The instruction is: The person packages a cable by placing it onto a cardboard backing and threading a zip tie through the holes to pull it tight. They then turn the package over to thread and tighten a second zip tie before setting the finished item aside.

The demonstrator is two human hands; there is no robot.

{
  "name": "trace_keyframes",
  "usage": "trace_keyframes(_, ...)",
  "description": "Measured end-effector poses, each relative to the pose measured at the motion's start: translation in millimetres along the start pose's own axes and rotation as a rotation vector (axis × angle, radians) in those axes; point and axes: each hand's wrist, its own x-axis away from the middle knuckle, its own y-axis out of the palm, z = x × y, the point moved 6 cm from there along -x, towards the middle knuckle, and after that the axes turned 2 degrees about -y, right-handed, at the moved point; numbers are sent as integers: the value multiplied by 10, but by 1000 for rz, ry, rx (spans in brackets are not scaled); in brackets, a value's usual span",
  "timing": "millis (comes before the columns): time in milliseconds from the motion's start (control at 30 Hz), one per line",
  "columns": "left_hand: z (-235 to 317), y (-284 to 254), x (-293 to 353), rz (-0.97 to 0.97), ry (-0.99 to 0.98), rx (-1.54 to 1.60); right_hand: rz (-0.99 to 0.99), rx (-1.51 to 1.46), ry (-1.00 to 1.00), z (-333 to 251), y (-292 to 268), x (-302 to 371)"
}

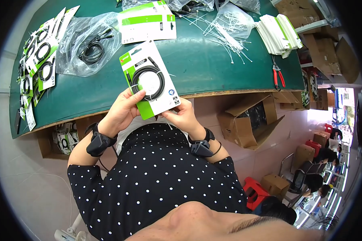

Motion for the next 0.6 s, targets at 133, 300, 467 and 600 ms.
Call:
trace_keyframes(133,85,26,55,62,61,-89,96,417,-143,-323,-238,-138)
trace_keyframes(300,114,83,84,106,187,-316,283,731,-478,-993,-260,-225)
trace_keyframes(467,97,148,30,100,265,-449,-41,1070,-589,-1041,169,-322)
trace_keyframes(600,80,94,12,104,263,-488,-90,1036,-563,-926,204,-361)
